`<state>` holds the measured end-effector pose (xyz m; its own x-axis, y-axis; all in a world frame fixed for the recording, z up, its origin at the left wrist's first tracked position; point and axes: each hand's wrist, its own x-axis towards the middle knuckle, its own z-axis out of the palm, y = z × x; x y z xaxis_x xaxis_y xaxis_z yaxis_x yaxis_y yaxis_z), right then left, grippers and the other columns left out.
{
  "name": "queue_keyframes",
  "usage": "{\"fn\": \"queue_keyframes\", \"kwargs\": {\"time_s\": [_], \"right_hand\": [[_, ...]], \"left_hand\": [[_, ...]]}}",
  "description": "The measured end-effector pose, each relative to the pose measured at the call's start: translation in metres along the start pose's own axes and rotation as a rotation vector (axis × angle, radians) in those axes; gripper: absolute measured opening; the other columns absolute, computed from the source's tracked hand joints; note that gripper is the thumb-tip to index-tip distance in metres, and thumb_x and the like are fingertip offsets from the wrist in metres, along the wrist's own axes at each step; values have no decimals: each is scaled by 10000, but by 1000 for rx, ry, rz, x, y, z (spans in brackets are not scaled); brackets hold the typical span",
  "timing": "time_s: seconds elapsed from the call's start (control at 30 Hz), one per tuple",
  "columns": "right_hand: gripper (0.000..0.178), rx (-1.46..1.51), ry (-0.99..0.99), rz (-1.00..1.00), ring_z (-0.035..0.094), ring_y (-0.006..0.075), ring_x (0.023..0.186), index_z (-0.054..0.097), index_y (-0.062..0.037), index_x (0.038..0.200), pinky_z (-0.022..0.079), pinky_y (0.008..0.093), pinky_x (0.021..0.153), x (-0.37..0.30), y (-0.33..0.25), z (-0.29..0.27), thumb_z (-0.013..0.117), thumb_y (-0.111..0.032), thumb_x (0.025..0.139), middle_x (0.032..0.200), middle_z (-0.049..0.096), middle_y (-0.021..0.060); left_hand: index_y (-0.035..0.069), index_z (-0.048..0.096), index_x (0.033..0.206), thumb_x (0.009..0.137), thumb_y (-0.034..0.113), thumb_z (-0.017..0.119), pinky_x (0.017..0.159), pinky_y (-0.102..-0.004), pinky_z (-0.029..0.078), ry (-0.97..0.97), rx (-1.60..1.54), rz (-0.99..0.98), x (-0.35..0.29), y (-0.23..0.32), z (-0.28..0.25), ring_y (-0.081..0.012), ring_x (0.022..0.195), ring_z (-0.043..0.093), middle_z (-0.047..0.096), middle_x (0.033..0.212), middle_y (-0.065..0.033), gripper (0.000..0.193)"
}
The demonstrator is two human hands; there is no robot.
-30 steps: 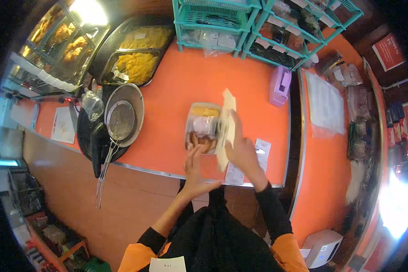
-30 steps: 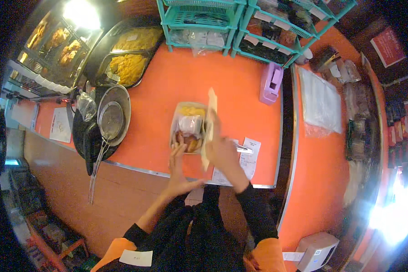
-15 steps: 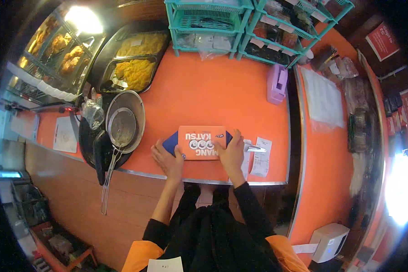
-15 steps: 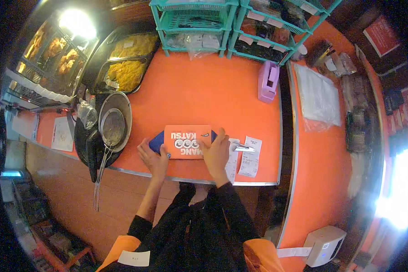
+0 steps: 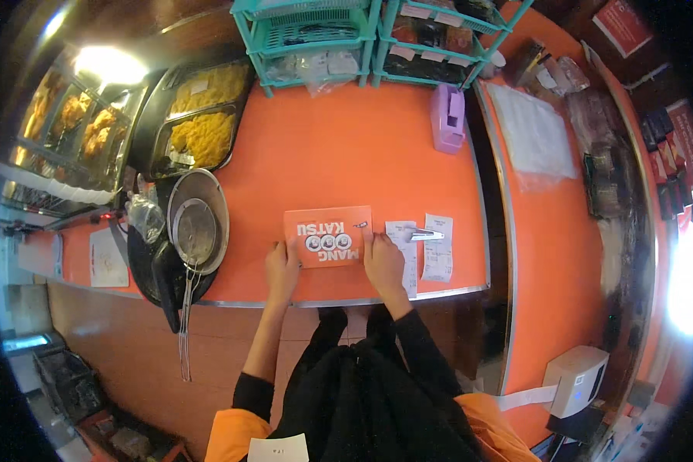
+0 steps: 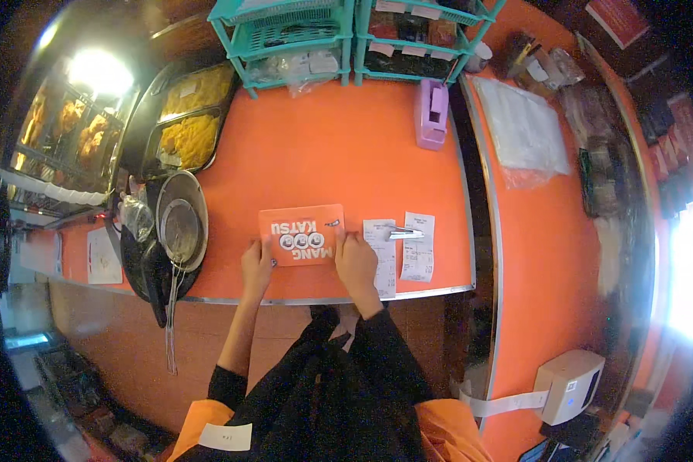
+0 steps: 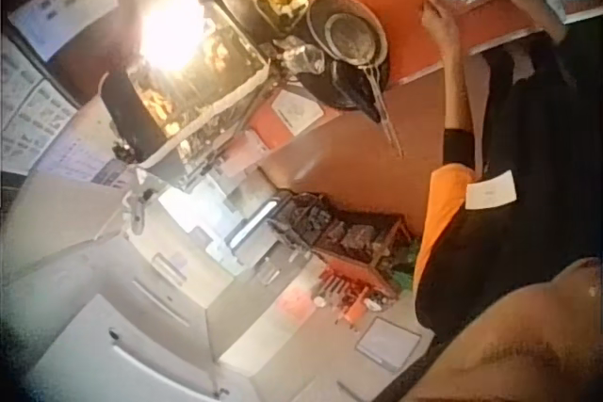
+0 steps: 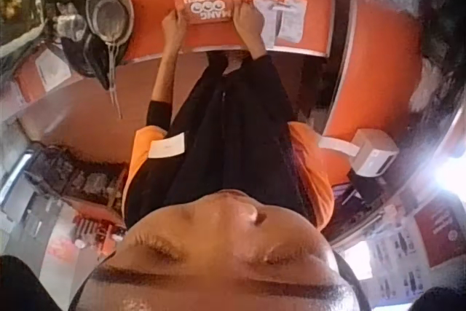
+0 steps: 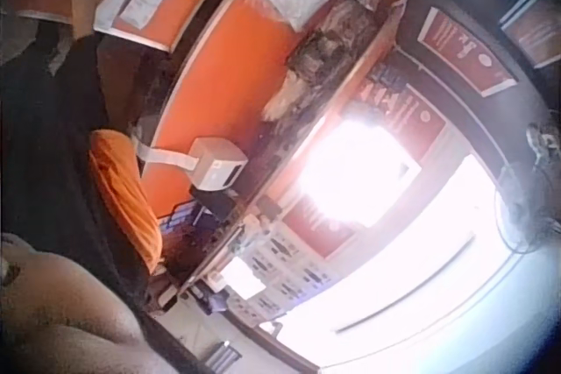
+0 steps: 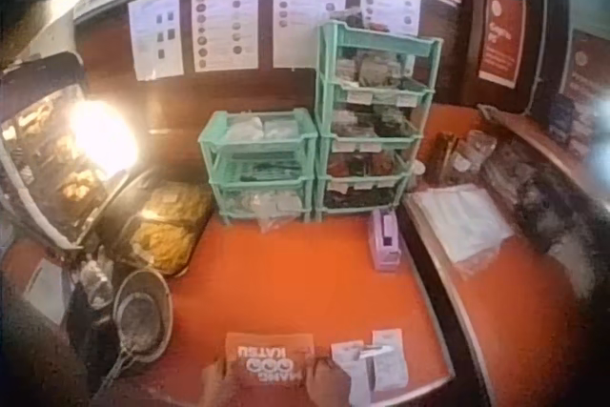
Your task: The person checks order devices and receipts, slices fried chicken with a knife on a cutting board, and packs rice, chicken, and egg into a meal box. They hand a packaged order through the service window, close the prepared meal box, and pack it into a plastic bag with a receipt.
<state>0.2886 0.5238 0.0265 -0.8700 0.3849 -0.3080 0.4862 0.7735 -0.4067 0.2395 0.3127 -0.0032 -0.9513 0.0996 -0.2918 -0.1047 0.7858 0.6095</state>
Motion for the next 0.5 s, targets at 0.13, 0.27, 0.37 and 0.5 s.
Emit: {"fn": "queue_keyframes", "kwargs": {"time_s": [0.13, 0.27, 0.37, 0.5], "right_hand": [[397, 482, 329, -334, 580, 462, 961, 595, 60, 1023, 487, 497, 773, -28, 14, 2, 422, -298, 1012, 1029, 582, 289], [378, 478, 298, -228, 563, 481, 965, 579, 59, 1062, 467, 517, 800, -13, 20, 23, 470, -297, 992, 1017, 576, 289], [392, 461, 98, 30, 559, 491, 947, 577, 59, 1067, 454, 530, 823, 7, 20, 18, 515, -315, 968, 1019, 581, 286], [288, 526, 692, -392, 556, 404, 977, 602, -1, 1073, 450, 484, 852, 24, -4, 10, 570, -234, 907, 1042, 591, 215]], "left_hand": [[-112, 579, 1015, 1016, 261, 444, 816, -407, 454, 395, -467, 260, -21, -2, 15, -348, 967, 562, 555, 1050, -234, 397], [-81, 569, 1170, 1021, 245, 441, 869, -374, 432, 303, -510, 193, -9, -10, 20, -286, 999, 544, 544, 1062, -182, 381], [-67, 576, 1186, 1020, 243, 445, 894, -359, 431, 129, -355, 99, 5, -18, 13, -262, 1056, 532, 536, 1142, -181, 375], [-38, 581, 1206, 1015, 244, 459, 913, -358, 426, 15, -682, 7, 29, -27, 12, -240, 1093, 518, 524, 1197, -173, 362]]}}
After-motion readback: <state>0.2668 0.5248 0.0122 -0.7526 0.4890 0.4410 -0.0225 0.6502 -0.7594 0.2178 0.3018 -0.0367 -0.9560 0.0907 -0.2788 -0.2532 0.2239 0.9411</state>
